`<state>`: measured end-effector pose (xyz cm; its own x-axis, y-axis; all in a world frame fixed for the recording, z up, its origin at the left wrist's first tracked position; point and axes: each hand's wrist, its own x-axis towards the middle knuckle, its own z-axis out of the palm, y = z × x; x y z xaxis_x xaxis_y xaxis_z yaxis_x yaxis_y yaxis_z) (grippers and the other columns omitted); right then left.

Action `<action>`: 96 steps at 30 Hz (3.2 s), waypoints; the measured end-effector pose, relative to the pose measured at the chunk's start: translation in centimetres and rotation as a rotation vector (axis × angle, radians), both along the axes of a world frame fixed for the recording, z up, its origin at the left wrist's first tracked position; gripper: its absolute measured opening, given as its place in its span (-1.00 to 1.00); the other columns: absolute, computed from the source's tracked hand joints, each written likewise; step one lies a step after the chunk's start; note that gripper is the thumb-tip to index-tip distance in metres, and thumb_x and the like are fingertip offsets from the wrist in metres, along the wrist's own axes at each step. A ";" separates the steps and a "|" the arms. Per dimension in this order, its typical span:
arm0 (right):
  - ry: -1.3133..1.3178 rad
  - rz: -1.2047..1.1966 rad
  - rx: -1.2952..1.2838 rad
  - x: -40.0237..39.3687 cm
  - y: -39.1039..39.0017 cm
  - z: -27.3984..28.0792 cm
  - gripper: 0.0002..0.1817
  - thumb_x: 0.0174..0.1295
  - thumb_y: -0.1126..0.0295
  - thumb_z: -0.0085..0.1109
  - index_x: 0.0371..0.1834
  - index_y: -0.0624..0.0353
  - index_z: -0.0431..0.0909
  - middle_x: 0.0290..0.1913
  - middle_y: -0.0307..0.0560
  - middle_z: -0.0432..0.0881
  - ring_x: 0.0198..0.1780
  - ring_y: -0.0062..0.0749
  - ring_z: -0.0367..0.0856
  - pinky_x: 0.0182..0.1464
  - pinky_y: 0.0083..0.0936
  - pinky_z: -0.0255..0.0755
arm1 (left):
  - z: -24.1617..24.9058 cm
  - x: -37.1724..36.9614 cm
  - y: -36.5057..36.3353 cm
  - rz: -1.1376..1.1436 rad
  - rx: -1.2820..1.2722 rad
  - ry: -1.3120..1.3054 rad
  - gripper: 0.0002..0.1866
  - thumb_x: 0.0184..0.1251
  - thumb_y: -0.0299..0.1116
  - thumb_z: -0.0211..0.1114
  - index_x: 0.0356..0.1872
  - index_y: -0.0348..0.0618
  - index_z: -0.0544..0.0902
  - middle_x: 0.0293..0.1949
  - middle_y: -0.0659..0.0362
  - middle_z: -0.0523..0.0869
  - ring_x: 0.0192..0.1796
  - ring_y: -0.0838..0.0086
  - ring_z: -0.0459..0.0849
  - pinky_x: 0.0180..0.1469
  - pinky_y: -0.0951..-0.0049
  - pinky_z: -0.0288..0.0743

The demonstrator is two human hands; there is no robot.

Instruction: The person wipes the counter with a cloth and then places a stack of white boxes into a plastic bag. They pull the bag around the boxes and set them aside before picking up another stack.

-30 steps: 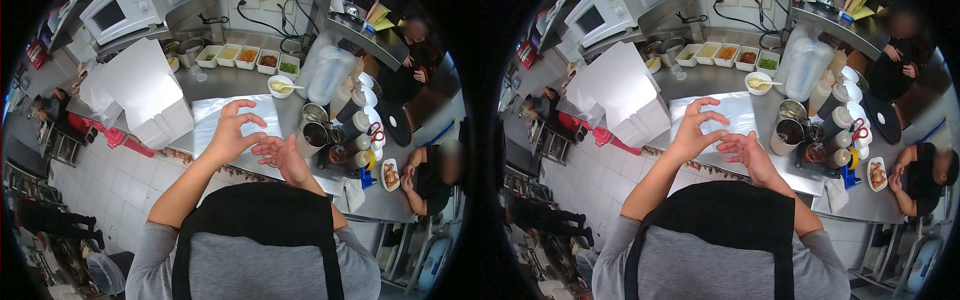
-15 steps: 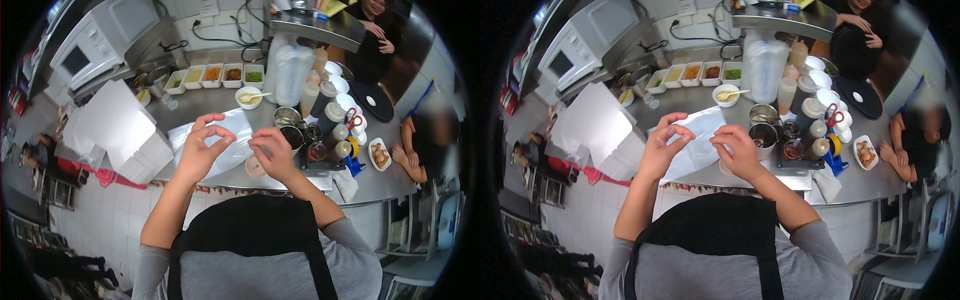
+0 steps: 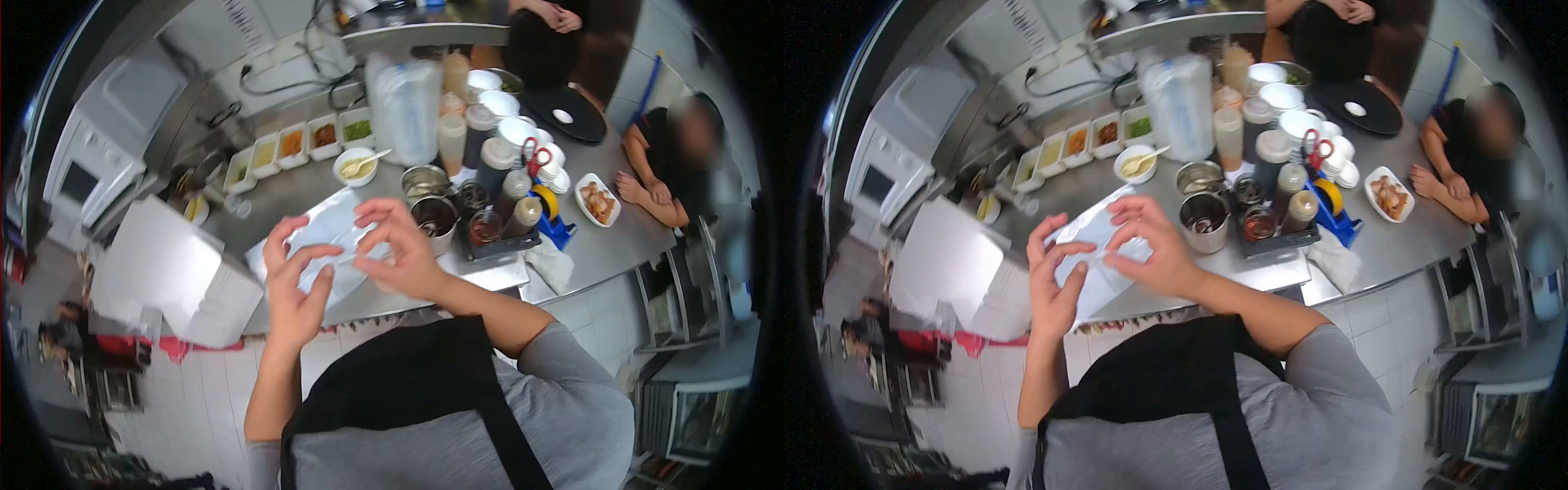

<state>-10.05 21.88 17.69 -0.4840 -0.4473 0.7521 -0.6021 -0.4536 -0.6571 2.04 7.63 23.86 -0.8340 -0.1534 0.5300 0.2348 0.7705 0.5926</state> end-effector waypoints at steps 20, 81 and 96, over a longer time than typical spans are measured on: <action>-1.102 0.824 0.053 1.5 -2.7 0.7 -0.61 0.17 0.57 0.04 0.09 0.11 0.31 0.21 -0.06 0.31 0.13 -0.32 0.42 0.07 -0.27 0.37 | -1.4 1.7 -0.8 0.230 -0.501 0.204 -0.84 -0.10 -0.40 0.41 -0.40 0.03 0.71 0.14 0.18 0.46 0.32 0.08 0.22 0.29 0.04 0.03; -0.953 0.340 0.492 3.6 7.6 -9.3 -0.84 0.15 0.50 0.18 -0.20 0.27 0.59 -0.32 -0.01 0.64 -0.36 -0.34 0.64 -0.26 -0.41 0.52 | -8.1 6.3 -12.1 0.101 -0.027 -0.145 -0.82 0.10 -0.56 0.27 -0.23 -0.24 0.62 -0.19 0.00 0.65 -0.09 0.17 0.62 -0.02 0.34 0.48; 0.476 -0.090 0.672 -2.3 3.3 -13.3 -0.81 -0.11 0.50 0.18 -0.35 0.10 0.60 -0.12 -0.12 0.51 0.00 -0.18 0.45 0.03 -0.28 0.28 | -20.1 -5.7 -3.7 0.094 -0.400 -0.134 -0.74 -0.03 -0.40 0.40 -0.26 -0.15 0.63 -0.15 0.10 0.62 -0.11 0.19 0.58 -0.09 0.27 0.50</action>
